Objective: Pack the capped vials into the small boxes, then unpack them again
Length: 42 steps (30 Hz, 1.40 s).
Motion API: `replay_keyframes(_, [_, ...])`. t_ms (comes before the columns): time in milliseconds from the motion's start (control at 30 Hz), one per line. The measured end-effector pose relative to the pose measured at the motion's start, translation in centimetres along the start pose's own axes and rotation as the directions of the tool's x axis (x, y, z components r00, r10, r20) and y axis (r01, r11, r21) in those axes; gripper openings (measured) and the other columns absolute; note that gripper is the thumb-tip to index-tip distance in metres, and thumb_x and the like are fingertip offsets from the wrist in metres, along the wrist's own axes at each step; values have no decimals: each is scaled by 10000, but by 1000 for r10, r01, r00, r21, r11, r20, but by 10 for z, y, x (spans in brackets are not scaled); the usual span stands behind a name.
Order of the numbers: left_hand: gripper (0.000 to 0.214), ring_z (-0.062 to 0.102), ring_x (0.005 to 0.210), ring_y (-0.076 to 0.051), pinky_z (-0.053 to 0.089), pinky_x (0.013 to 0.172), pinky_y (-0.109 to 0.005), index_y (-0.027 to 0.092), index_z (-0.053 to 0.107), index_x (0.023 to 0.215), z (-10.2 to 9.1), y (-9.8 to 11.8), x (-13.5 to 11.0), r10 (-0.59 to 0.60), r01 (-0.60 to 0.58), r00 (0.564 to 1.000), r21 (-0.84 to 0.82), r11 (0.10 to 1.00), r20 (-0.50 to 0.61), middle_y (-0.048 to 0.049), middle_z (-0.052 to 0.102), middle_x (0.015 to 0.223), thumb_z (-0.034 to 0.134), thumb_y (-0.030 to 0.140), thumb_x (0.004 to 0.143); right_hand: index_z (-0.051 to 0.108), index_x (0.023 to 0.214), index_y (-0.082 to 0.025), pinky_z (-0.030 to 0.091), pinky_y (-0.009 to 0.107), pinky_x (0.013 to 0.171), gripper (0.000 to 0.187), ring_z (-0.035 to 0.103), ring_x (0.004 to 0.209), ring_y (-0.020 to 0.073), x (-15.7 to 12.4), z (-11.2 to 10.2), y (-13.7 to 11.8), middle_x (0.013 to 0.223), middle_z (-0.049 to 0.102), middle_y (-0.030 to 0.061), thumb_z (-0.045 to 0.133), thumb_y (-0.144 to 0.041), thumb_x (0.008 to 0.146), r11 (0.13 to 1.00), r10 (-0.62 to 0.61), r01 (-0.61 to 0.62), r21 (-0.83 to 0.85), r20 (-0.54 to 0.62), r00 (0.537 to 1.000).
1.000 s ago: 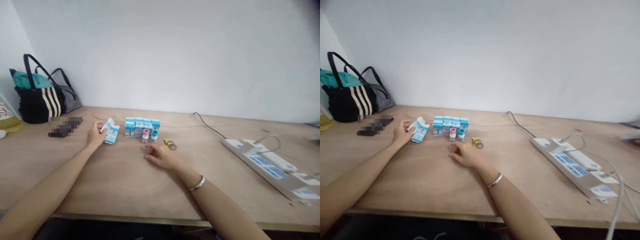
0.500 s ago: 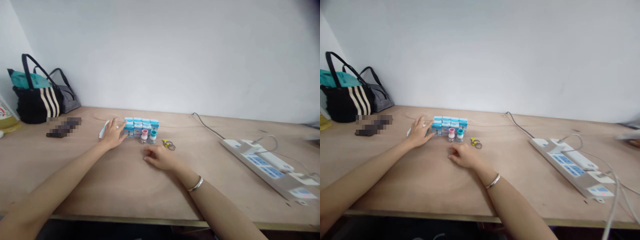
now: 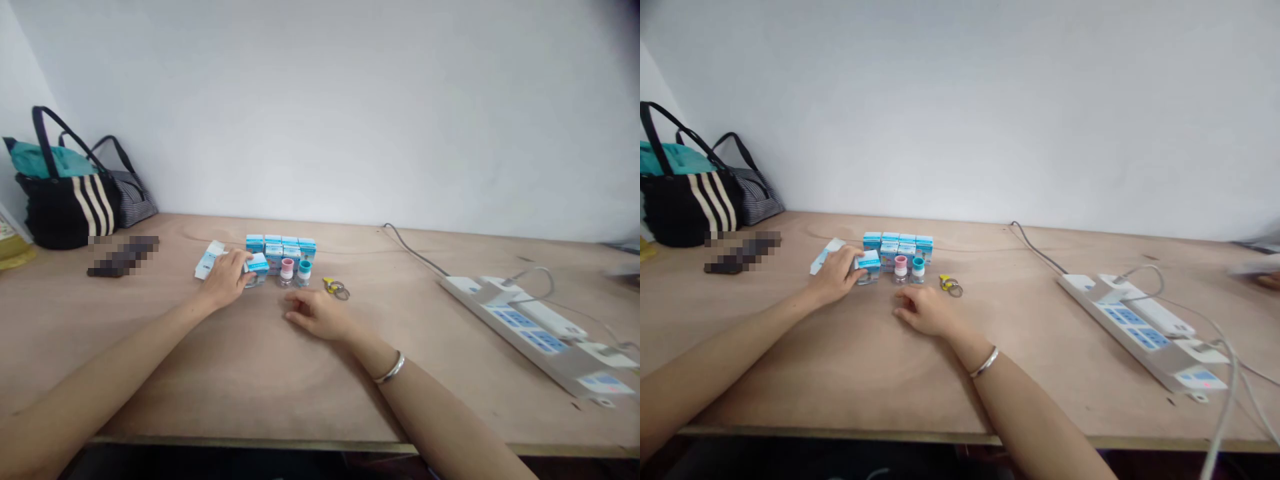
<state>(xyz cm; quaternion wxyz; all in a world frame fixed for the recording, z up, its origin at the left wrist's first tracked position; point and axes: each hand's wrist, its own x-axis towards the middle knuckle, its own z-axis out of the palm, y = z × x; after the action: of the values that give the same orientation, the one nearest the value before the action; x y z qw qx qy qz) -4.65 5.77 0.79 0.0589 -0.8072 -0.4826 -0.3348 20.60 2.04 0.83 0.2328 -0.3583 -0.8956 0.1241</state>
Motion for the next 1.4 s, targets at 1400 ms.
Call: replay_keyframes(1400, [551, 577, 980, -219, 511, 810, -364, 253, 440, 1190, -11, 55, -43, 140, 1, 970, -575, 818, 201, -63, 557, 1153, 690, 292, 700, 510, 891, -200, 437, 258, 571, 170, 497, 600, 111, 17, -5, -35, 778, 555, 18, 580, -328, 803, 964, 150, 18, 266, -597, 788])
